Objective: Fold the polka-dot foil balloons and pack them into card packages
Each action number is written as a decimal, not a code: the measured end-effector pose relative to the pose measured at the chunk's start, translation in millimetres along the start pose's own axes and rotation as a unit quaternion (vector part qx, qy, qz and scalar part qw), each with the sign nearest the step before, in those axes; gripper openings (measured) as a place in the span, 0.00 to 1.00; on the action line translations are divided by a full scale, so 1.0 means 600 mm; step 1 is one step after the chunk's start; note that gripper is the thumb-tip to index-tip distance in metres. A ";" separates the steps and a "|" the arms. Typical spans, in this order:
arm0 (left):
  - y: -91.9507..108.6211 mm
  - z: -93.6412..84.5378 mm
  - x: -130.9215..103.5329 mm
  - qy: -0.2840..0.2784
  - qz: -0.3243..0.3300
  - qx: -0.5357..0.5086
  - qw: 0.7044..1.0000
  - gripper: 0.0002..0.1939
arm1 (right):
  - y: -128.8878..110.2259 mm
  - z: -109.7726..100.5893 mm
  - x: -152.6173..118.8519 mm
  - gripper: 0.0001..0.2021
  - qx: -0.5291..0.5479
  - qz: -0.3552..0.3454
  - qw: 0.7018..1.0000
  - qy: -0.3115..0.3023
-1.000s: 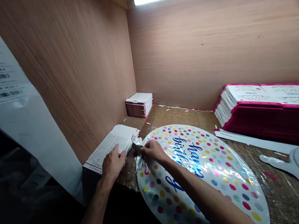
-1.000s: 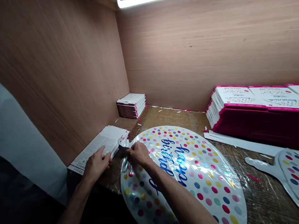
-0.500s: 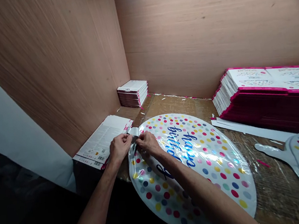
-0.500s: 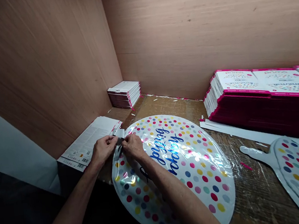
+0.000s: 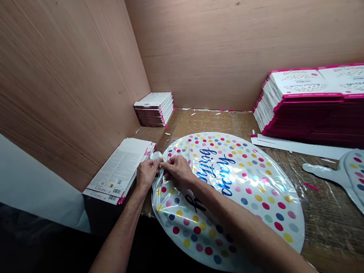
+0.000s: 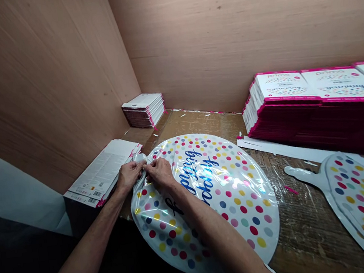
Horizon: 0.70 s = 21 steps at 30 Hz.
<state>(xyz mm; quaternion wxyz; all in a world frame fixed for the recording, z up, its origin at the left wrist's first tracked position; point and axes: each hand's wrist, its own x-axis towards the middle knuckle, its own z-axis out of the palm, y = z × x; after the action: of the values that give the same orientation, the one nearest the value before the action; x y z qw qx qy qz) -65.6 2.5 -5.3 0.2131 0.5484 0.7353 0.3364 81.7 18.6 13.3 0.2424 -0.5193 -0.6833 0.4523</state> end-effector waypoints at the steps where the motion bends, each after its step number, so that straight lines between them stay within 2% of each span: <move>1: 0.003 0.000 0.000 0.002 0.003 0.010 1.000 0.25 | 0.000 -0.002 0.000 0.17 0.003 -0.001 1.000 0.000; 5: 0.011 0.001 -0.004 0.010 0.013 0.054 0.998 0.24 | -0.006 -0.004 0.002 0.10 0.000 0.001 1.000 0.020; 9: 0.012 0.005 -0.009 0.021 0.019 0.108 0.994 0.21 | -0.002 -0.001 -0.002 0.12 0.040 0.018 0.997 0.060; 12: 0.013 0.003 -0.001 0.020 0.015 0.151 0.988 0.19 | 0.007 -0.013 -0.019 0.13 0.098 0.035 0.991 0.086; 14: 0.018 -0.002 0.009 0.016 0.004 0.176 0.984 0.20 | 0.016 -0.038 -0.043 0.13 0.133 0.041 0.985 0.098; 17: 0.040 -0.014 0.011 0.016 -0.018 0.210 0.977 0.20 | 0.030 -0.094 -0.101 0.11 0.231 0.044 0.966 0.111; 19: 0.064 -0.024 -0.009 0.044 0.020 0.234 0.971 0.21 | 0.039 -0.130 -0.142 0.11 0.304 0.048 0.944 0.116; 21: 0.088 -0.036 -0.048 0.027 0.106 0.233 0.966 0.22 | 0.044 -0.153 -0.170 0.14 0.350 0.049 0.928 0.120</move>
<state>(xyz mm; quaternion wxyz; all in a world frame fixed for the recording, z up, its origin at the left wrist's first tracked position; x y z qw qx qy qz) -36.5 -21.4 46.5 0.0229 0.6484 0.7365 0.1912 202.8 -41.2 48.0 0.4666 -0.4841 -0.4213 0.6087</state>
